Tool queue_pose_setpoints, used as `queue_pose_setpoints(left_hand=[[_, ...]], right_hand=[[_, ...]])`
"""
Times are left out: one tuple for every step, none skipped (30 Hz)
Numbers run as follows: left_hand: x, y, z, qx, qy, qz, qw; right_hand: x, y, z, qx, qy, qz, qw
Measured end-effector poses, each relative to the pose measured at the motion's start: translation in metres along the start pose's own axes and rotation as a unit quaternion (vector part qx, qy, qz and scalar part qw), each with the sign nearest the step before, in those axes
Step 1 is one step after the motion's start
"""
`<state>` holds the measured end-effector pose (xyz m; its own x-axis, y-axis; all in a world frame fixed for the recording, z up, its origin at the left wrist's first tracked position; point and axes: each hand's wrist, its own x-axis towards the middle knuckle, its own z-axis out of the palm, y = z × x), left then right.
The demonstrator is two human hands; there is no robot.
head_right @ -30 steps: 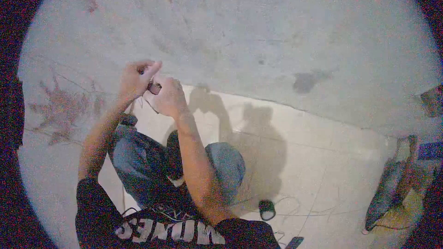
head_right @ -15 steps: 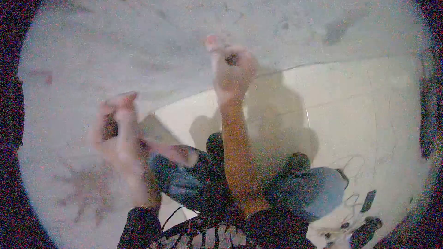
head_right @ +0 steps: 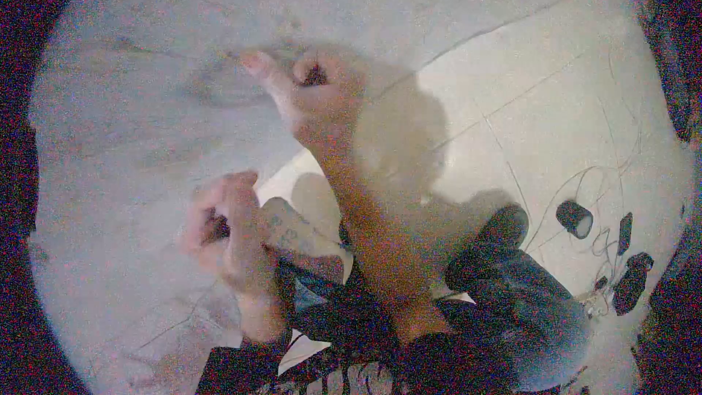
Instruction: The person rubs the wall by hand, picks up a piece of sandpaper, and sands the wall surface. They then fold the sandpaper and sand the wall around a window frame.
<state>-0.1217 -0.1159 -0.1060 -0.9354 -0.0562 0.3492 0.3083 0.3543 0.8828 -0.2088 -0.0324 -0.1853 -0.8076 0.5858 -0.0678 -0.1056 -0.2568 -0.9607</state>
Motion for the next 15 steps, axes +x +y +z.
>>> queue_pose_setpoints(left_hand=[[-0.003, 0.003, -0.001, -0.009, -0.002, 0.004, 1.0], [-0.006, 0.003, -0.007, -0.004, -0.006, 0.005, 1.0], [-0.007, 0.005, -0.007, 0.006, -0.003, -0.001, 1.0], [-0.008, 0.007, -0.007, 0.017, 0.0, -0.007, 1.0], [-0.01, 0.009, -0.008, 0.035, 0.009, -0.021, 0.999], [-0.011, 0.01, -0.008, 0.054, 0.019, -0.037, 0.998], [-0.007, 0.01, -0.01, 0.051, 0.024, -0.044, 0.997], [-0.007, 0.01, -0.009, 0.049, 0.029, -0.05, 0.997], [-0.002, 0.01, -0.015, 0.046, 0.034, -0.054, 0.997], [-0.005, 0.009, -0.015, 0.056, 0.022, -0.044, 0.997], [-0.009, 0.009, -0.013, 0.066, 0.009, -0.033, 0.997], [-0.013, 0.008, -0.011, 0.076, -0.005, -0.022, 0.997], [-0.014, 0.007, -0.011, 0.073, -0.003, -0.016, 0.997], [-0.018, 0.005, -0.007, 0.069, -0.001, -0.009, 0.998], [-0.019, 0.004, -0.004, 0.065, 0.0, -0.002, 0.998]], right_hand=[[0.002, 0.001, -0.004, -0.007, 0.003, -0.018, 1.0], [0.003, 0.003, -0.006, -0.014, 0.004, -0.037, 0.999], [0.005, 0.006, -0.008, -0.019, 0.002, -0.052, 0.998], [0.012, 0.008, -0.012, -0.022, 0.0, -0.069, 0.997], [0.014, 0.011, -0.013, -0.025, -0.001, -0.086, 0.996], [0.015, 0.013, -0.015, -0.028, 0.0, -0.079, 0.996], [0.018, 0.013, -0.011, -0.031, 0.001, -0.073, 0.997], [0.018, 0.013, -0.011, -0.033, 0.003, -0.066, 0.997], [0.018, 0.012, -0.004, -0.016, -0.002, -0.059, 0.998], [0.017, 0.013, -0.008, 0.001, -0.007, -0.053, 0.999], [0.015, 0.013, -0.013, 0.019, -0.011, -0.048, 0.999], [0.012, 0.012, -0.017, 0.008, 0.004, -0.058, 0.998], [0.01, 0.009, -0.016, -0.004, 0.02, -0.068, 0.997], [0.008, 0.007, -0.018, -0.015, 0.035, -0.079, 0.996], [0.006, 0.007, -0.018, -0.035, 0.037, -0.064, 0.997]])
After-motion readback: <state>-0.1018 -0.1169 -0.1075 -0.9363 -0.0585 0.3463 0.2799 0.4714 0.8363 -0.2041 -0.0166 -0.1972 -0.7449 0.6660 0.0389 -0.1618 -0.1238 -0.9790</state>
